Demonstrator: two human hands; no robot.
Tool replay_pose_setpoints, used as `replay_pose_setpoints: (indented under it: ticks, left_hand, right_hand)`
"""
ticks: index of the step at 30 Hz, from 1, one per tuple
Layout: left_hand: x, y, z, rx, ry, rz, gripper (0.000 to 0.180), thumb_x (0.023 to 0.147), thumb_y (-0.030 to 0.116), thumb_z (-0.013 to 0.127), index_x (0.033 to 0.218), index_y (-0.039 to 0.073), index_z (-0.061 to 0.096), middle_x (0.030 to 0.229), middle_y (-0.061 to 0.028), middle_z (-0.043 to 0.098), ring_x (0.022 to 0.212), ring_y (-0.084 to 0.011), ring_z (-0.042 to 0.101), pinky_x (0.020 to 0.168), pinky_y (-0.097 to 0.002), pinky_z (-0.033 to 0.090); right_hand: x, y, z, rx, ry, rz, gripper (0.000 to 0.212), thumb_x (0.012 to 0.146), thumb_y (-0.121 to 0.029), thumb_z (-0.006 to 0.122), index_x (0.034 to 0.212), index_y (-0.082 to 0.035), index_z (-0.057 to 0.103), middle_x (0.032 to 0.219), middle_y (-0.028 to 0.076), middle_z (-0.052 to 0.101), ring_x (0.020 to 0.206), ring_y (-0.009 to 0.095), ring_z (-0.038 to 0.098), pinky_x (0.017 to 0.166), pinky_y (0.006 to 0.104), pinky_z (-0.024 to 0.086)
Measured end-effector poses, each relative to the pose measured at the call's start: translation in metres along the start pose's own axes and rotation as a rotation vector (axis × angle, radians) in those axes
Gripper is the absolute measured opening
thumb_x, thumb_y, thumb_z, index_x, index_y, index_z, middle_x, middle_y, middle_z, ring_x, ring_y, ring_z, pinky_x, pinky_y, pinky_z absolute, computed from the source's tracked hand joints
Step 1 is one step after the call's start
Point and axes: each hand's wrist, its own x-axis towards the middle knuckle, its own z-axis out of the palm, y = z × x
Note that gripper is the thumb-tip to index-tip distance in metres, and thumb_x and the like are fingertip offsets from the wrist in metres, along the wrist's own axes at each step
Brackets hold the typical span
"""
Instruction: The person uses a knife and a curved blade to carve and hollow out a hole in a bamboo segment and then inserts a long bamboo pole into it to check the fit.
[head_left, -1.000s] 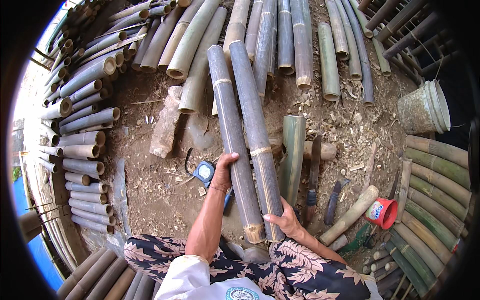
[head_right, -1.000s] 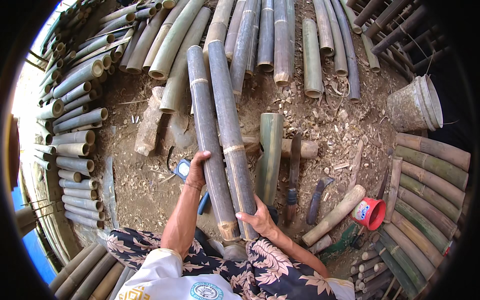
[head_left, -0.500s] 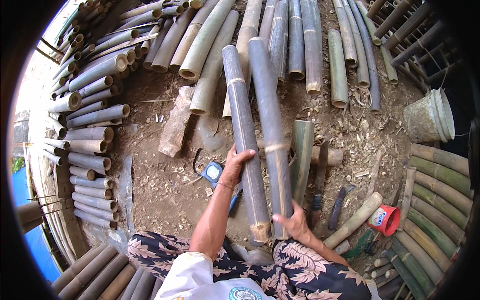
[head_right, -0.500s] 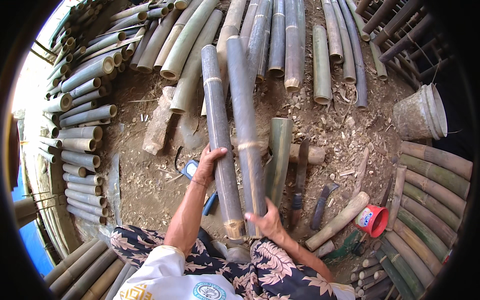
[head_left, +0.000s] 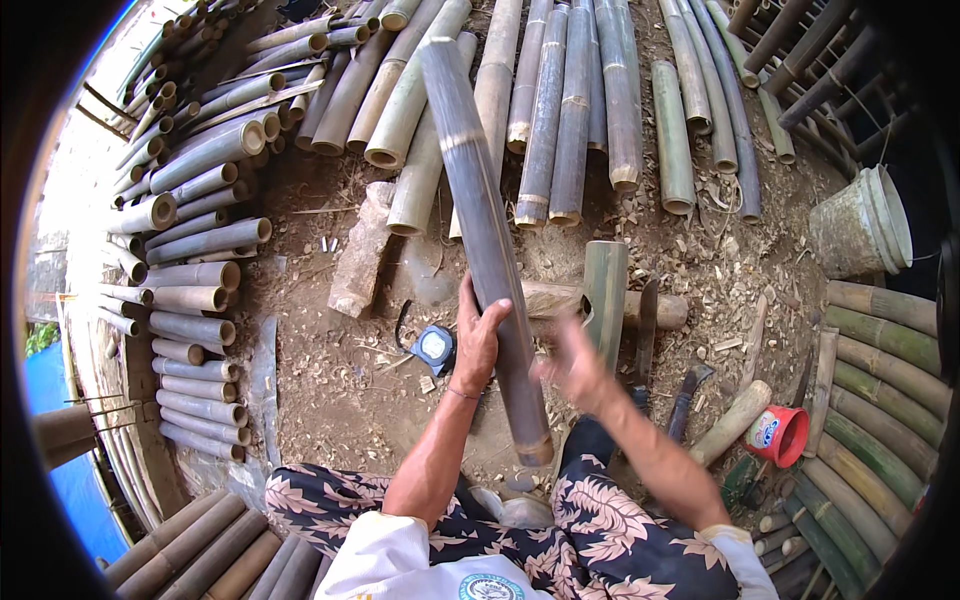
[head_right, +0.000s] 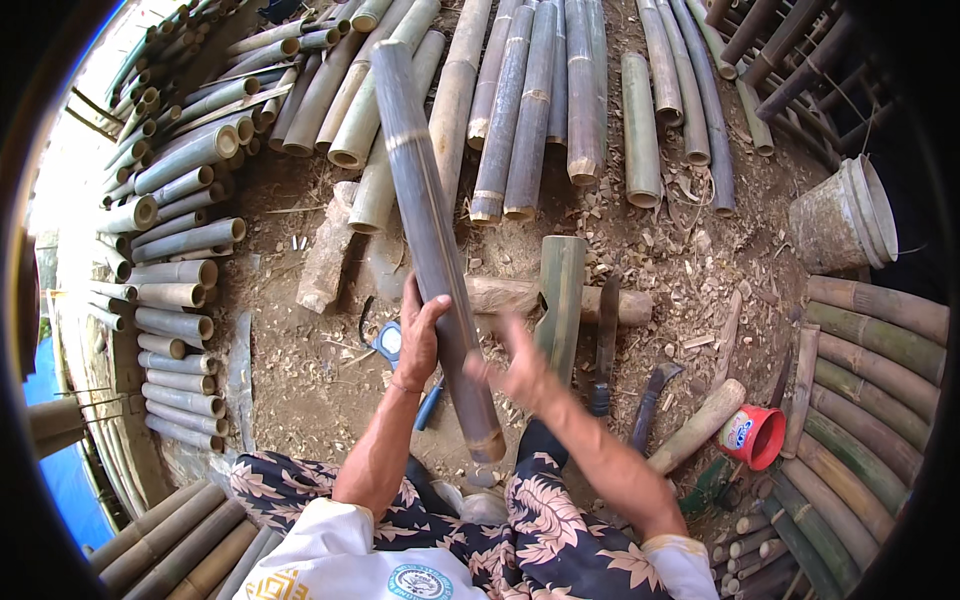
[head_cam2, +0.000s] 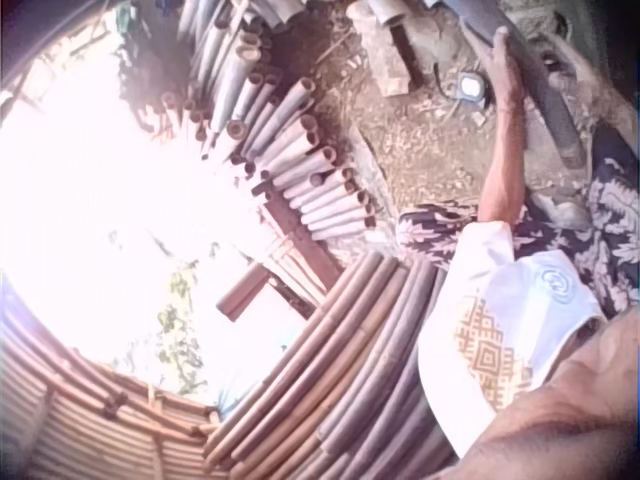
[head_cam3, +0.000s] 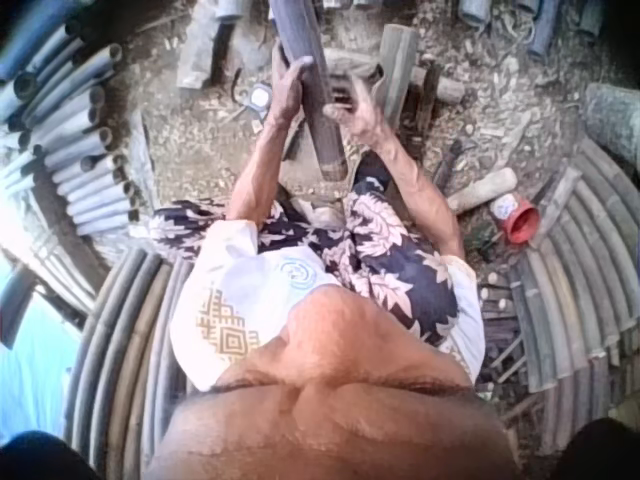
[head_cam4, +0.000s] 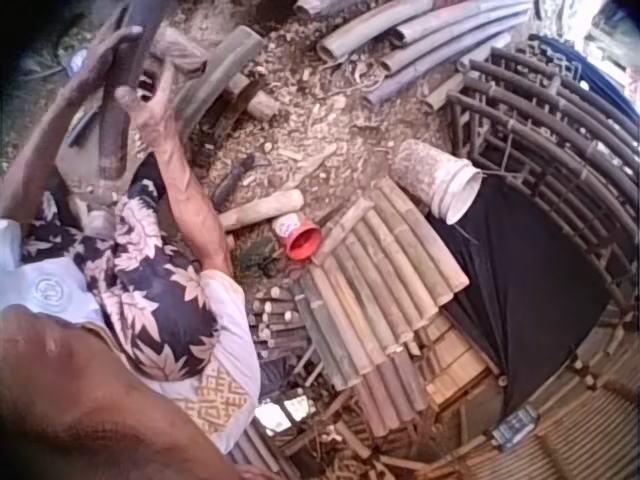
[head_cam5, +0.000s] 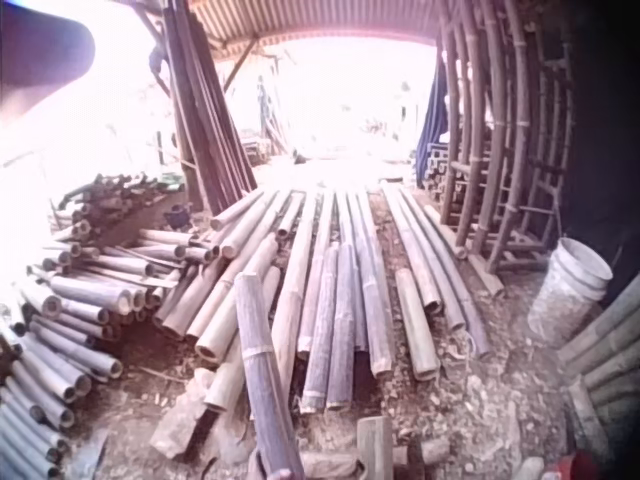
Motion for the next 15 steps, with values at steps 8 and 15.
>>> replay_pose_setpoints:
  ticks: [8,15]
  left_hand:
    - [0.02,0.071,-0.007,-0.102,-0.119,-0.387,0.074,0.074,0.038,0.083,0.124,-0.005,0.049,0.106,-0.0146,0.062,0.091,-0.0206,0.064,0.079,-0.0335,0.055]
    - [0.018,0.086,0.015,0.129,-0.031,-0.098,0.062,0.074,0.021,0.084,0.121,-0.001,0.05,0.092,-0.0093,0.063,0.076,-0.0164,0.063,0.068,-0.0303,0.055]
  right_hand:
    - [-0.099,0.014,0.037,0.747,-0.515,0.418,0.061,0.075,-0.032,0.078,0.12,0.001,0.053,0.094,0.008,0.066,0.086,0.02,0.066,0.08,0.032,0.054]
    - [-0.113,0.006,0.016,-0.739,-0.115,-0.182,0.102,0.075,-0.051,0.077,0.145,0.005,0.028,0.135,0.025,0.04,0.128,0.039,0.04,0.109,0.0448,0.035]
